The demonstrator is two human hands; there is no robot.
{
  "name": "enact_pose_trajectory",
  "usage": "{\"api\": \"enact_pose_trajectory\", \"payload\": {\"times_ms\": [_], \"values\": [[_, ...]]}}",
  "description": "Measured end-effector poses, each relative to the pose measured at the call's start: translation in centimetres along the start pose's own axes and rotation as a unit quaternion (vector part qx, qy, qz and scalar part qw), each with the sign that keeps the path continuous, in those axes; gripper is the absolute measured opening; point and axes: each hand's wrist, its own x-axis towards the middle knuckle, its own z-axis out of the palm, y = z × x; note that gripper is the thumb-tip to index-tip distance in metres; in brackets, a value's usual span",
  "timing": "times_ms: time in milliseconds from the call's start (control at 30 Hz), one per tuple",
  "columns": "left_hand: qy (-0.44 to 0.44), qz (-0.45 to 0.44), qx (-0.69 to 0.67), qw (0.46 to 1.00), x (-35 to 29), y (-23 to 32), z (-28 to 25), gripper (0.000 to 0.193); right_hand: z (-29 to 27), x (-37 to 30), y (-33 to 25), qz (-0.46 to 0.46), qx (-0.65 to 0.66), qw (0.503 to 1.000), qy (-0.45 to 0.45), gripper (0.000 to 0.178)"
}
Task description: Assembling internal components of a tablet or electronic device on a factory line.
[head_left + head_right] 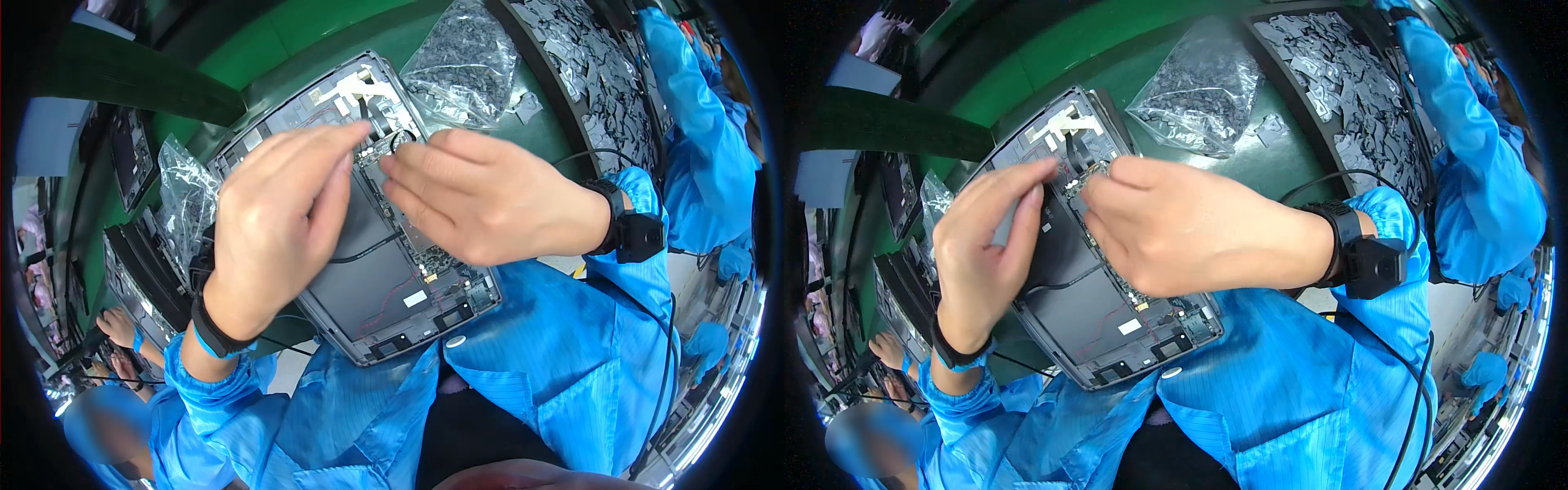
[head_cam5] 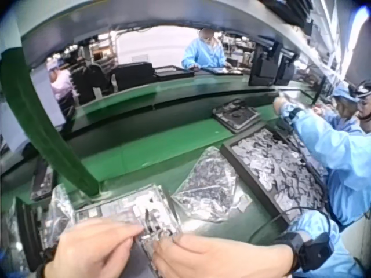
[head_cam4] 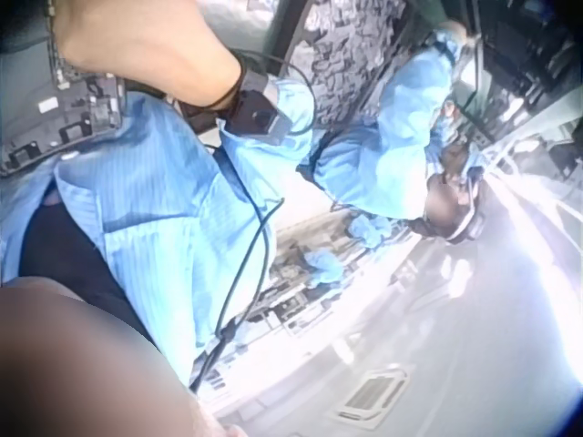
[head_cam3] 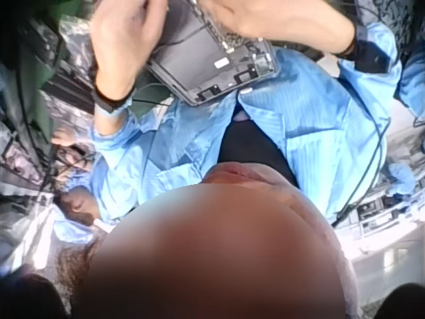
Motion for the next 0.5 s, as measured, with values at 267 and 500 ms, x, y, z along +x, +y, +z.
{"api": "enact_pose_trajectory", "payload": {"times_ms": [267,500], "values": [[-0.031,-0.108,-0.195,0.974,0.0,0.5,0.8,0.033,1.3,0.4,2.9,0.041,0.096,0.984,0.144,0.029],[-0.017,-0.273,-0.363,0.891,2.4,-1.1,0.3,0.037,1.2,1.2,4.4,0.125,0.039,0.957,0.260,0.040]]}}
